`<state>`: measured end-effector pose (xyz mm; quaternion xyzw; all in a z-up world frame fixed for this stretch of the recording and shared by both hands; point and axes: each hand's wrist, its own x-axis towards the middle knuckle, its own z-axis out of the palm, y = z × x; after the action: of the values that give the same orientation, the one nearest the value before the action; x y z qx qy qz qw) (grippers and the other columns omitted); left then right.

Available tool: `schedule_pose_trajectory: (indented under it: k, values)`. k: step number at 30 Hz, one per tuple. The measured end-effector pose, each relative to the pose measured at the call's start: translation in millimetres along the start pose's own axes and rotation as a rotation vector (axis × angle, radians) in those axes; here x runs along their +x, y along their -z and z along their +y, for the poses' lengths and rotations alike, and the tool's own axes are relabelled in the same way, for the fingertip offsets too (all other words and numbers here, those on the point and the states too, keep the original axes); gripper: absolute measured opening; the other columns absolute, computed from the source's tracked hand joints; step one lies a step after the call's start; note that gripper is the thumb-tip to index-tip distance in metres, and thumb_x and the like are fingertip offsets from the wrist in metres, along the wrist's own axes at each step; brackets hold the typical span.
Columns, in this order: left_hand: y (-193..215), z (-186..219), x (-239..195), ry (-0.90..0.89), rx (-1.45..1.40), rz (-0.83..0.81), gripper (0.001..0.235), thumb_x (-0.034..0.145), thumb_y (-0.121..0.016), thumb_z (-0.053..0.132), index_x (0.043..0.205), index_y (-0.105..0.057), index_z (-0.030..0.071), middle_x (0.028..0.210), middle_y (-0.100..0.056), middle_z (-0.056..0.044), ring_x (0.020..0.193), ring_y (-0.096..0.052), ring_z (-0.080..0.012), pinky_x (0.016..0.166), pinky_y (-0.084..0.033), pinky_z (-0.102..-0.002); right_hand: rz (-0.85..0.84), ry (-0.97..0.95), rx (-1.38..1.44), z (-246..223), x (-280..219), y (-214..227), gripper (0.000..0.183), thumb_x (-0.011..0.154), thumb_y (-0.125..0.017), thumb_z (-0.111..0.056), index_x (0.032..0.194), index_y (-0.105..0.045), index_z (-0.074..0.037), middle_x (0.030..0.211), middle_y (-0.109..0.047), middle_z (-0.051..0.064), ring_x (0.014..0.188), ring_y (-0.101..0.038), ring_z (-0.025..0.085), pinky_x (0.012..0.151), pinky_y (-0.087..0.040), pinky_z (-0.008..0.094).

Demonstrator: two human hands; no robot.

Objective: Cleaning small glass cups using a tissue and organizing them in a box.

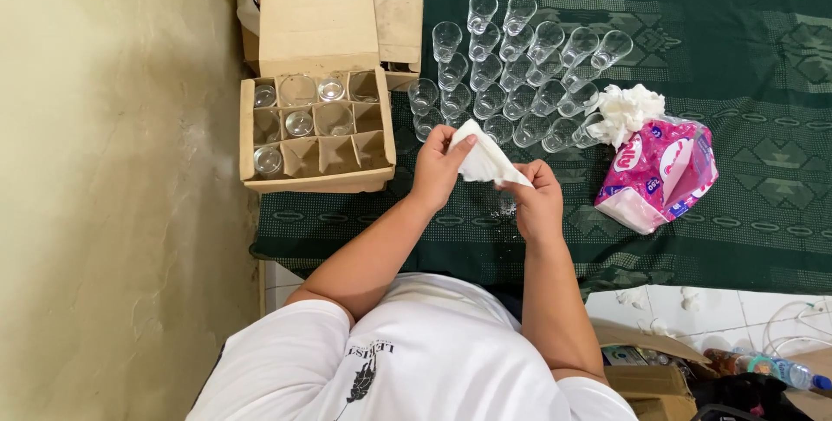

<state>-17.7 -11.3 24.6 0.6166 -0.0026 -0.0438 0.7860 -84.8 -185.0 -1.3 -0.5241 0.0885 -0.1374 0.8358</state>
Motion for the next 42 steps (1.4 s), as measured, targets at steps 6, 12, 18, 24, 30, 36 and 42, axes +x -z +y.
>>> schedule_pose_trajectory:
  k: [6,12,18,24,30,36,42]
  values:
    - [0.4,5.1,-3.5,0.019,-0.139,-0.309,0.030,0.094,-0.068,0.002,0.121,-0.054,0.006,0.100,-0.068,-0.006,0.087,-0.065,-0.0114,0.075,-0.054,-0.023,-0.462,-0.169,0.321,-16.4,-10.1,-1.7,0.080,0.076,-0.086,-0.019,0.140,-0.040,-0.010,0.109,-0.069,0.018,0.075,-0.071,0.017,0.059,-0.056,0.024]
    - [8.6,43.0,-21.5,0.052,-0.276,-0.592,0.071,0.086,-0.059,-0.014,0.149,-0.046,0.016,0.123,-0.068,-0.014,0.106,-0.068,-0.0179,0.085,-0.059,-0.031,-0.104,0.017,0.153,-23.6,8.5,-2.2,0.056,0.081,-0.071,0.011,0.133,-0.057,-0.006,0.111,-0.075,0.017,0.094,-0.075,0.025,0.079,-0.062,0.032]
    - [12.7,46.0,-22.4,-0.063,-0.104,-0.454,0.030,0.094,-0.065,-0.003,0.121,-0.075,0.004,0.112,-0.072,-0.009,0.102,-0.062,-0.0086,0.090,-0.054,-0.025,-0.065,-0.006,0.277,-16.1,15.9,22.8,0.055,0.086,-0.067,0.005,0.136,-0.049,-0.009,0.122,-0.071,0.015,0.107,-0.072,0.025,0.090,-0.062,0.036]
    - [17.6,42.2,-21.4,-0.276,-0.066,-0.455,0.053,0.094,-0.059,-0.009,0.143,-0.061,0.010,0.111,-0.071,-0.007,0.104,-0.059,-0.0075,0.097,-0.051,-0.029,-0.285,0.079,0.321,-44.8,0.9,5.8,0.101,0.071,-0.059,0.026,0.158,-0.031,-0.018,0.118,-0.073,0.020,0.108,-0.074,0.029,0.082,-0.061,0.033]
    - [20.5,31.0,-8.7,-0.300,-0.235,-0.499,0.052,0.092,-0.048,-0.012,0.141,-0.058,0.001,0.096,-0.073,-0.013,0.087,-0.063,-0.0107,0.080,-0.051,-0.023,-0.217,0.244,0.052,-38.8,5.4,18.2,0.095,0.059,-0.076,0.027,0.144,-0.053,-0.009,0.093,-0.066,0.008,0.093,-0.070,0.019,0.083,-0.061,0.028]
    - [18.9,65.5,-19.1,-0.212,-0.174,-0.486,0.041,0.094,-0.056,0.003,0.134,-0.061,0.000,0.071,-0.067,-0.008,0.058,-0.044,-0.0027,0.053,-0.037,-0.016,-0.179,0.510,-0.303,-43.1,12.0,28.1,0.020,0.077,-0.076,0.018,0.070,-0.074,-0.001,0.093,-0.049,0.013,0.084,-0.057,0.021,0.085,-0.060,0.036]
    - [27.6,35.6,-12.8,-0.297,0.261,-0.336,0.065,0.076,-0.089,0.007,0.130,-0.051,0.011,0.091,-0.046,-0.003,0.071,-0.046,-0.0120,0.059,-0.043,-0.025,-0.218,0.440,0.031,-55.0,11.1,25.1,0.027,0.084,-0.066,0.012,0.063,-0.057,-0.002,0.114,-0.064,0.032,0.093,-0.073,0.037,0.076,-0.062,0.037]
